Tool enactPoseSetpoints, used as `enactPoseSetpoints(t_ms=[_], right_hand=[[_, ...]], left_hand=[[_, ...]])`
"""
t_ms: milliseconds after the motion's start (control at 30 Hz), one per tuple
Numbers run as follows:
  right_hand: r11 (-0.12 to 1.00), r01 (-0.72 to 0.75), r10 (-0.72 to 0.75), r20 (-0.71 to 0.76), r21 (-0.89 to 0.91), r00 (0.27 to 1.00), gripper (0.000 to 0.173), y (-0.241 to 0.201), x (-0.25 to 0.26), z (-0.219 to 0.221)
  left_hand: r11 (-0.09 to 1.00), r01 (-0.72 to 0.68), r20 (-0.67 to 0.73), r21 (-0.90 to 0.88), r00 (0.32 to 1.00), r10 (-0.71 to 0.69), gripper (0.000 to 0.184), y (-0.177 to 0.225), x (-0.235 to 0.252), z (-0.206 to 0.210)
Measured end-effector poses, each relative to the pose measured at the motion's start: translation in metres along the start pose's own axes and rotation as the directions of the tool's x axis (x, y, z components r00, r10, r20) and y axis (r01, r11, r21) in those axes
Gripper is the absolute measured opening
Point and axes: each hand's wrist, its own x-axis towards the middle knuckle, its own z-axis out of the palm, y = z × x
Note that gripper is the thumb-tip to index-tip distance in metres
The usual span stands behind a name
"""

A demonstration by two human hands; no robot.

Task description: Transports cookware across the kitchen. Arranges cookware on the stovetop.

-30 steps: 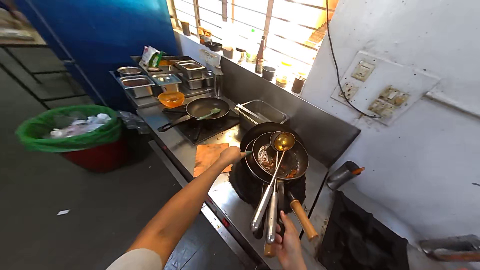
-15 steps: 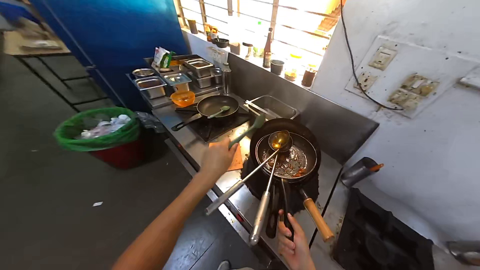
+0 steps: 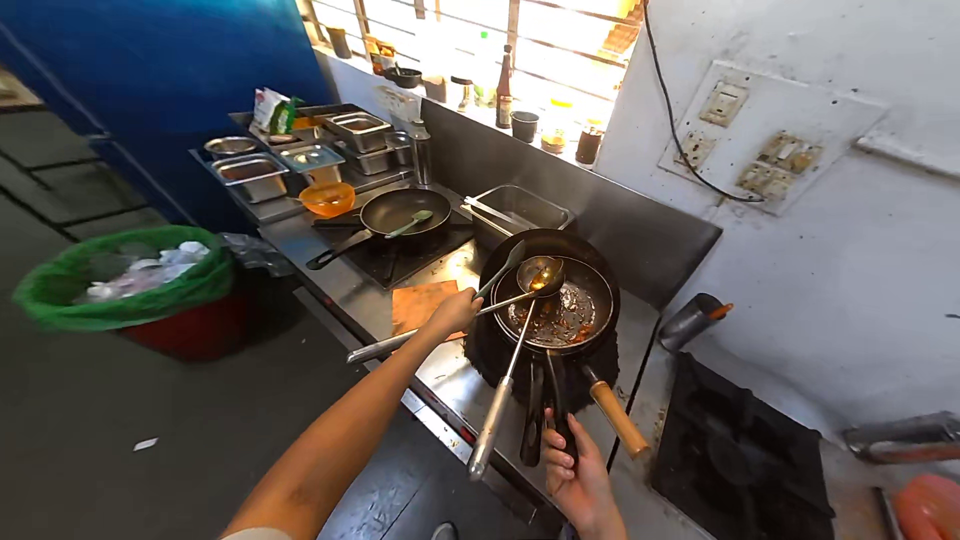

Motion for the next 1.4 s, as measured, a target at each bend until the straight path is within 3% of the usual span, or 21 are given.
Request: enactPoseSetpoints(t_ms=[133, 267, 400, 533, 600, 733, 800, 867, 900, 967, 1000, 1033, 1100, 1133, 1167, 1200, 1233, 1300, 1367, 1400], right_hand=[[0.999, 0.052, -0.051, -0.051, 0.015, 0.997, 0.046, 0.005, -0.003, 0.003], [0.995, 0.091, -0.088, -0.094, 0.029, 0.992, 0.048, 0.011, -0.005, 0.005], [0.993, 0.103, -0.097, -0.099, 0.054, 0.990, 0.046, 0.014, -0.005, 0.004], [0.991, 0.129, -0.131, -0.112, -0.020, 0.985, 0.046, 0.014, -0.005, 0.004], [0.988, 0.137, -0.144, -0.114, -0.066, 0.983, 0.047, 0.014, -0.008, 0.004], [0.975, 0.153, -0.172, -0.109, -0.159, 0.979, 0.046, 0.012, -0.013, -0.001], [0.939, 0.172, -0.219, -0.135, -0.297, 0.966, 0.043, 0.013, -0.016, -0.002], [0.786, 0.165, -0.308, -0.146, -0.596, 0.940, 0.040, 0.009, -0.020, 0.002], [0.646, 0.140, -0.363, -0.140, -0.751, 0.921, 0.043, 0.005, -0.022, 0.004], [0.293, 0.085, -0.492, -0.074, -0.952, 0.868, 0.051, -0.005, -0.031, 0.006], [0.095, 0.094, -0.588, 0.020, -0.991, 0.809, 0.045, -0.009, -0.036, 0.008], [-0.097, 0.130, -0.685, 0.162, -0.987, 0.710, 0.036, -0.011, -0.043, 0.012], [-0.443, 0.170, -0.773, 0.471, -0.880, 0.425, 0.022, -0.020, -0.058, 0.024], [-0.575, 0.110, -0.760, 0.579, -0.810, 0.295, 0.021, -0.027, -0.064, 0.030], [-0.649, 0.021, -0.739, 0.637, -0.760, 0.222, 0.024, -0.036, -0.070, 0.035], [-0.673, -0.057, -0.730, 0.649, -0.738, 0.214, 0.030, -0.046, -0.073, 0.036], [-0.668, -0.120, -0.736, 0.628, -0.735, 0.251, 0.038, -0.056, -0.073, 0.033], [-0.604, -0.228, -0.775, 0.497, -0.763, 0.391, 0.049, -0.071, -0.068, 0.019], [-0.532, -0.265, -0.774, 0.335, -0.804, 0.538, 0.050, -0.077, -0.063, 0.011], [-0.527, -0.238, -0.755, 0.321, -0.816, 0.572, 0.049, -0.077, -0.060, 0.009]], left_hand=[[0.998, 0.057, 0.151, -0.001, 0.987, -0.056, 0.037, 0.035, -0.020, -0.005], [0.975, 0.118, 0.351, -0.187, 0.935, -0.046, 0.039, 0.062, -0.020, 0.001], [0.860, 0.220, 0.374, -0.460, 0.927, -0.037, 0.043, 0.104, -0.025, 0.014], [0.776, 0.276, 0.404, -0.567, 0.914, -0.030, 0.040, 0.125, -0.009, 0.046], [0.799, 0.265, 0.367, -0.540, 0.928, -0.060, 0.037, 0.127, -0.003, 0.059], [0.961, 0.106, 0.317, -0.254, 0.948, -0.021, 0.042, 0.123, 0.000, 0.064], [0.991, 0.028, 0.337, -0.127, 0.941, 0.017, 0.041, 0.123, -0.003, 0.063], [0.999, -0.020, 0.345, -0.031, 0.938, 0.029, 0.042, 0.125, -0.005, 0.064], [0.999, -0.035, 0.345, -0.003, 0.938, 0.034, 0.045, 0.125, -0.005, 0.066], [0.997, -0.082, 0.326, 0.005, 0.942, 0.076, 0.049, 0.124, -0.005, 0.070], [0.992, -0.128, 0.294, 0.015, 0.949, 0.118, 0.048, 0.121, -0.005, 0.070], [0.983, -0.179, 0.249, 0.038, 0.955, 0.165, 0.046, 0.119, -0.009, 0.066], [0.961, -0.272, 0.131, 0.050, 0.956, 0.263, 0.039, 0.113, -0.031, 0.051], [0.952, -0.303, 0.066, 0.039, 0.952, 0.300, 0.036, 0.105, -0.047, 0.043], [0.949, -0.314, -0.002, 0.011, 0.950, 0.314, 0.036, 0.092, -0.062, 0.037], [0.954, -0.298, -0.052, -0.045, 0.954, 0.295, 0.039, 0.076, -0.076, 0.033], [0.956, -0.259, -0.068, -0.136, 0.965, 0.252, 0.043, 0.057, -0.089, 0.033], [0.901, -0.075, 0.070, -0.428, 0.991, 0.116, 0.052, 0.028, -0.119, 0.046], [0.711, 0.165, 0.285, -0.684, 0.957, 0.053, 0.047, 0.020, -0.153, 0.070], [0.606, 0.244, 0.350, -0.757, 0.935, 0.061, 0.045, 0.025, -0.168, 0.081]])
